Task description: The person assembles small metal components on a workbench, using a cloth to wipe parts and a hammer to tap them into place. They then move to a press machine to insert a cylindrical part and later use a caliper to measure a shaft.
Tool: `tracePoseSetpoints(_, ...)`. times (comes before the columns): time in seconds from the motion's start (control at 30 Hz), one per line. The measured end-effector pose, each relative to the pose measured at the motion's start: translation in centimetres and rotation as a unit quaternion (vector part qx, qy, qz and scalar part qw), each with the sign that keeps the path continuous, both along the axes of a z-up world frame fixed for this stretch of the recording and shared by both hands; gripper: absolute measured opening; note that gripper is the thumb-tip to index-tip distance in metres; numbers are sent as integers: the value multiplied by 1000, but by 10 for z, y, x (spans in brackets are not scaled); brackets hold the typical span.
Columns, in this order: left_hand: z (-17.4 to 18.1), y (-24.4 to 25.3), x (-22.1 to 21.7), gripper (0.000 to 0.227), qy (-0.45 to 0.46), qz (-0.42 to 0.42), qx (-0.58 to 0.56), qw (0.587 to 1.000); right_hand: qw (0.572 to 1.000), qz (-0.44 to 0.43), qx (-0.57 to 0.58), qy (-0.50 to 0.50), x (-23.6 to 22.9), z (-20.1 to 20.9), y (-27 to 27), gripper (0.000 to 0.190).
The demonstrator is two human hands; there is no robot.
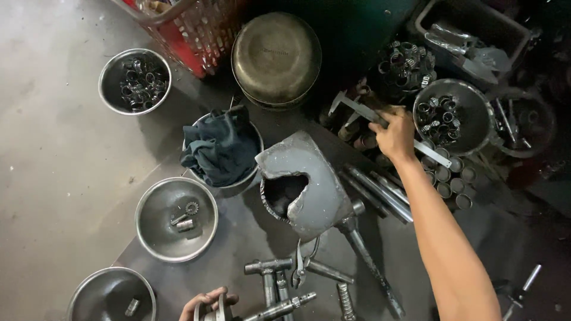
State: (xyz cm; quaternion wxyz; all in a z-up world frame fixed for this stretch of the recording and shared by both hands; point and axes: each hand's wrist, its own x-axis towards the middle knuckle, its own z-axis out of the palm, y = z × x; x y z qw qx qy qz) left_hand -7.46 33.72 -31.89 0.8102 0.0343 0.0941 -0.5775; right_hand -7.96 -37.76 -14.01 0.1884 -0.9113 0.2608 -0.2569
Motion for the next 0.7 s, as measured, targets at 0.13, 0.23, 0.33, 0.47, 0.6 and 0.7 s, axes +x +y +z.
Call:
tracePoseSetpoints(0.13,25,-8,-15,41,-171,111,87,975,999,-22,0,27,-14,10,14,34)
tracePoseSetpoints(0.23,105,-51,-13,59,-271,215,9,938,996,-16,11,-89,-32,55,65,23)
tracePoseSetpoints(0.33,136,-61,-5,74,-330,210,-96,915,981,-10,56,-187,-71,123,191,9)
tracePoseSetpoints(0.47,309,-100,-49,69,-268,306,105,907,845,133,513,-78,-113,144,360,32)
tracePoseSetpoints(0.6,415,-116,-62,66,-210,435,225,846,638,395,661,-5,-131,205,456,85)
tracePoseSetpoints(0.7,438,-91,-57,63,-313,456,279,785,647,365,667,64,-169,250,472,94)
